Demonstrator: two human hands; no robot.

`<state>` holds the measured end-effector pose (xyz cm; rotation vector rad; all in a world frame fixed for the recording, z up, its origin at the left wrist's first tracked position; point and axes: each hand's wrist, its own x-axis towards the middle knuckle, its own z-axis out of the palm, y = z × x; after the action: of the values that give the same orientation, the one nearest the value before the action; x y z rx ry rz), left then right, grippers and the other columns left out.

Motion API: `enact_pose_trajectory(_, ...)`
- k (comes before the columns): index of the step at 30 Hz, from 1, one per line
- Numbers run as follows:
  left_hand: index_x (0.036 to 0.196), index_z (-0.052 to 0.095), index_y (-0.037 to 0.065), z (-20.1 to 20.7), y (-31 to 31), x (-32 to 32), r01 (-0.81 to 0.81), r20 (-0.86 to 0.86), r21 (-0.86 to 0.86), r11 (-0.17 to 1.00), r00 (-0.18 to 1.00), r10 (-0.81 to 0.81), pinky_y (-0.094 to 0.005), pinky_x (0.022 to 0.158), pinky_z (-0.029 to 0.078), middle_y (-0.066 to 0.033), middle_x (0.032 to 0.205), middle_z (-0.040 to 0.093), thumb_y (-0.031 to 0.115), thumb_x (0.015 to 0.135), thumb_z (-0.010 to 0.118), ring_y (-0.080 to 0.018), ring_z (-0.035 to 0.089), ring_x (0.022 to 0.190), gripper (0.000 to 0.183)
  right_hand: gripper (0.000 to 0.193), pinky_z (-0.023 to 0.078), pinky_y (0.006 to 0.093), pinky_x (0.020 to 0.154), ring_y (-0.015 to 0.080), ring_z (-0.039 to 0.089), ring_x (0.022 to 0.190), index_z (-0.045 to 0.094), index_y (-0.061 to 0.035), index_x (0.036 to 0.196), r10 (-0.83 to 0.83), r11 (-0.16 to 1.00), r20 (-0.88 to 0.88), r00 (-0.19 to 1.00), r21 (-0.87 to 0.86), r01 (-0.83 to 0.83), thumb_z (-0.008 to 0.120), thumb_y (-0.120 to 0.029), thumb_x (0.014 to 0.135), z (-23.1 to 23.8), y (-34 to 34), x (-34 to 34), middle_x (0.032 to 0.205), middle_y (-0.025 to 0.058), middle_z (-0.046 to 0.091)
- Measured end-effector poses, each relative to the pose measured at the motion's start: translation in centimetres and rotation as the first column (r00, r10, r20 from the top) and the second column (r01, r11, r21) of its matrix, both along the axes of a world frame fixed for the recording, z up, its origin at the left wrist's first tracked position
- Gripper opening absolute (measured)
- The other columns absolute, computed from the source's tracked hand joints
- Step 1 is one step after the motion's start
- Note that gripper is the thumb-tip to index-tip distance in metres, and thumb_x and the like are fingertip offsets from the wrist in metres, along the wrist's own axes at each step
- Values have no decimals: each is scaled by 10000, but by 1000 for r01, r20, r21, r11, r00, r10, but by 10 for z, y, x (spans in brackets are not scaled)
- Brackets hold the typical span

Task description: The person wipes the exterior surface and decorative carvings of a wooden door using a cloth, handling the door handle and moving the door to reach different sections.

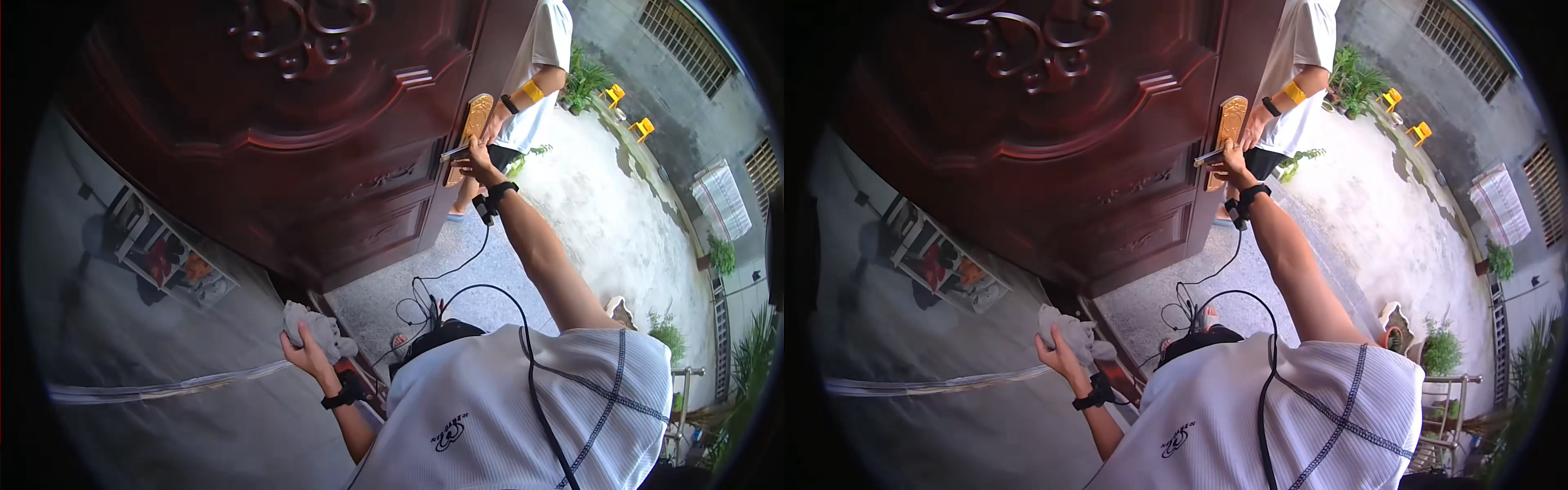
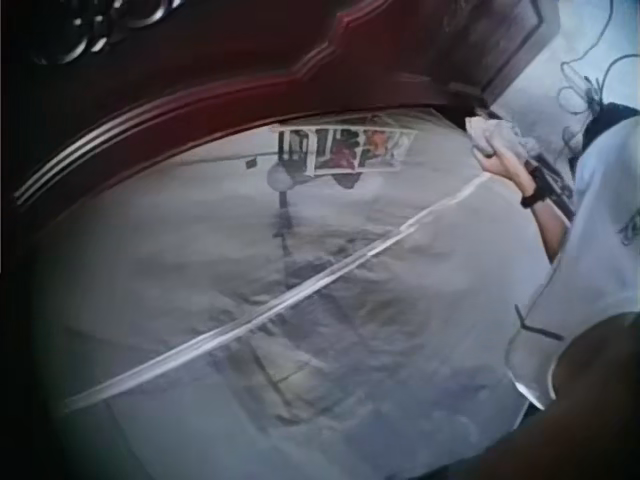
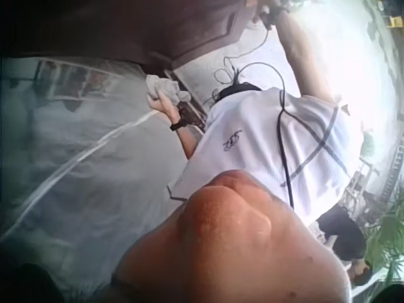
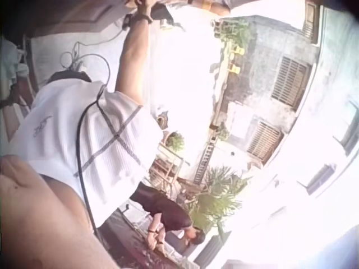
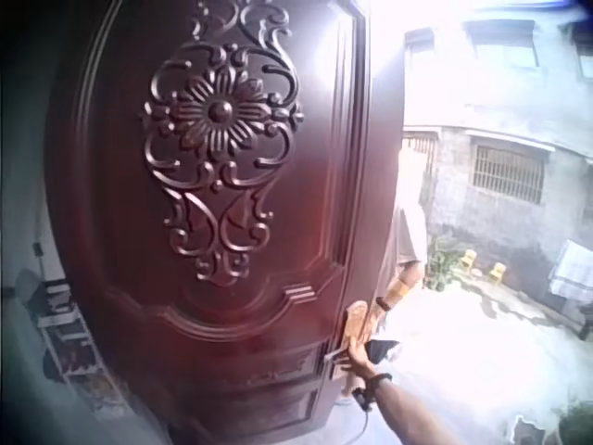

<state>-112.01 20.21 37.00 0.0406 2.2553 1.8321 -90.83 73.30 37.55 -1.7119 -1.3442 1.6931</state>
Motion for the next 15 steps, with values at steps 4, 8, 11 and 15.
enact_pose_trajectory(4, 1050, 601, -83, 6, 41, -15, 60, 36, 41, 997, 997, -62, -346, 822, 489, -155, 992, 665, 181, 914, 661, -216, 602, 880, 304, 503, 483, 389, 644, 264, 718, 795, 492, -107, 1042, -52, 998, 48, 998, 20, 51, 302, -568, 976, 16, -15, 0, 902, 113, 691)
enact_pose_trajectory(8, 1076, 602, -78, 9, 91, -28, 218, 7, 50, 975, 976, -219, -334, 819, 496, -142, 991, 667, 168, 920, 655, -200, 609, 888, 296, 416, 510, 394, 596, 247, 718, 713, 449, -161, 1081, -136, 990, -13, 991, 18, 137, 327, -549, 996, 17, -26, 4, 708, 25, 585)
enact_pose_trajectory(11, 1065, 606, -74, 21, 138, -27, 273, 7, 89, 958, 962, -275, -332, 817, 496, -136, 985, 669, 157, 920, 653, -192, 611, 888, 277, 438, 541, 402, 543, 231, 672, 569, 474, -110, 1028, -185, 981, -95, 978, 47, 190, 404, -542, 999, 4, -26, -2, 649, 25, 538)
enact_pose_trajectory(15, 1047, 609, -61, 21, 177, -24, 411, -67, 63, 910, 911, -407, -325, 803, 498, -123, 979, 675, 161, 920, 660, -180, 615, 889, 261, 440, 503, 332, 431, 187, 616, 483, 497, -45, 992, -210, 966, -183, 960, 110, 232, 504, -486, 992, -15, -29, -9, 617, 40, 516)
